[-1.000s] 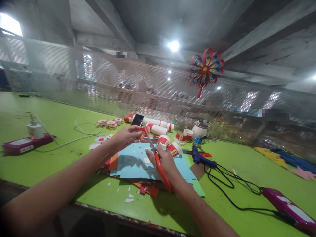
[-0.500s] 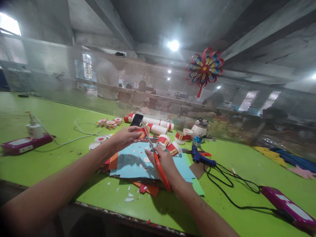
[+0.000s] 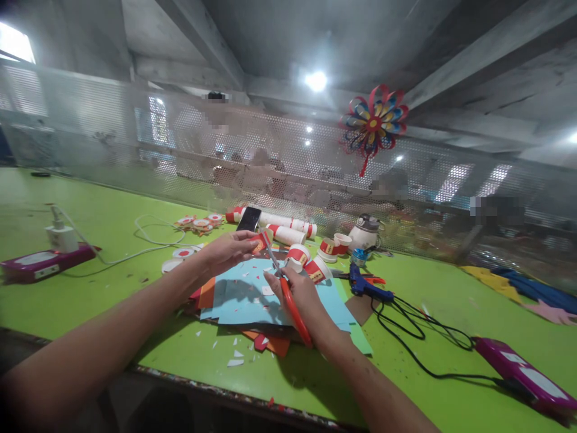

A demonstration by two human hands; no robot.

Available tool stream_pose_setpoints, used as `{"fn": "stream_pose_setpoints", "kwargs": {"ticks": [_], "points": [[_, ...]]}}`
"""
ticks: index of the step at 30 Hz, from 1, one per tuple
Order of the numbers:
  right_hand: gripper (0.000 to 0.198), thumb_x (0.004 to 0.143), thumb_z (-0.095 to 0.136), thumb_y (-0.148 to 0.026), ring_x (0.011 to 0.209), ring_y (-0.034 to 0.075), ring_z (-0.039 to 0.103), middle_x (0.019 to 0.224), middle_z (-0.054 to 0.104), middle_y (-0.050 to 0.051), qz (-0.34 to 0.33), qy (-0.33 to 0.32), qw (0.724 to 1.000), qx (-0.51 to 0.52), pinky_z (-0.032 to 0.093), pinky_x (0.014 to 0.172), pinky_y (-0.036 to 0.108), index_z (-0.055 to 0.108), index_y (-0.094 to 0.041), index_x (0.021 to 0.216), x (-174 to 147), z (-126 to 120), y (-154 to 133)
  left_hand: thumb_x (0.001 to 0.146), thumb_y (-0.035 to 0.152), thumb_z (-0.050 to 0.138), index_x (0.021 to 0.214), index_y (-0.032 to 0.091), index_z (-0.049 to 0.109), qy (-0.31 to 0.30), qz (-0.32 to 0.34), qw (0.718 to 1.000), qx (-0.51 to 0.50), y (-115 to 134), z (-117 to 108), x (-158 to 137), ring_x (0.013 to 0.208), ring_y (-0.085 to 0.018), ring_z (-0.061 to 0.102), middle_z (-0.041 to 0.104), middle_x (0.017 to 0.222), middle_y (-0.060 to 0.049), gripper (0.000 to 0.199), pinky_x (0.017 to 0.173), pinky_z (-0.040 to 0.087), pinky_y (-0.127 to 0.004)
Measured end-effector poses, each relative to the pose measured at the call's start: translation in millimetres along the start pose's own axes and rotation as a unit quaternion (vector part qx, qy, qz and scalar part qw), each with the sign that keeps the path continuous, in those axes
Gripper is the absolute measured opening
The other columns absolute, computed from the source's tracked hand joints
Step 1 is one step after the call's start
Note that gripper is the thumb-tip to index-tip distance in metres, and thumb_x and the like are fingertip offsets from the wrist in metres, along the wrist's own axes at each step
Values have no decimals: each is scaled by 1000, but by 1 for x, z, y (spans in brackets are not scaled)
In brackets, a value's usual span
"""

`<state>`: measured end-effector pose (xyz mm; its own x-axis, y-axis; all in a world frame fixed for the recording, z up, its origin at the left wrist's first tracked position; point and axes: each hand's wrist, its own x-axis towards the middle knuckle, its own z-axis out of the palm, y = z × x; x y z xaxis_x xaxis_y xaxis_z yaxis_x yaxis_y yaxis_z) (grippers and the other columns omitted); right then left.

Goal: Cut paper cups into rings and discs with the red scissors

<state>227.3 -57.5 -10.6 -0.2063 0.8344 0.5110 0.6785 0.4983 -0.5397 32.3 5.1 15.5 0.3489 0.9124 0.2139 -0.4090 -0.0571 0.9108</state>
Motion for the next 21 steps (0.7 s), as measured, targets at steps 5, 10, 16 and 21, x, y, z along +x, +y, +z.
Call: {"fn": "stream_pose_setpoints", "kwargs": {"ticks": [5,10,16,21], "points": [[50,86,46,-57,47,15,52,55,55,0,1,-7,1000,2,41,48,24,70,-15,95,0,-1,0,73,9,72,81,8,62,8,-13,1000,9,0,-1,0,62,-9,61,62,69,-3,13,53,40,-19],[47,86,46,-56,51,16,54,58,57,1,0,-10,1000,4,43,51,26,70,-16,92,0,0,0,72,8,71,79,9,62,17,-19,1000,9,-2,-3,2,64,-11,62,63,68,-5,11,54,40,-20],[44,86,46,-57,45,14,49,51,51,-1,22,-32,999,20,40,42,23,61,-19,70,0,1,0,73,6,69,79,8,64,21,-39,999,11,-5,-6,4,62,-10,61,63,68,-6,8,51,38,-19],[42,85,47,-54,44,12,48,51,50,-2,42,-56,997,42,40,40,23,49,-21,60,1,0,1,76,0,63,82,8,63,50,-60,997,10,-4,-6,5,61,-10,62,64,69,-7,10,54,43,-18]]}}
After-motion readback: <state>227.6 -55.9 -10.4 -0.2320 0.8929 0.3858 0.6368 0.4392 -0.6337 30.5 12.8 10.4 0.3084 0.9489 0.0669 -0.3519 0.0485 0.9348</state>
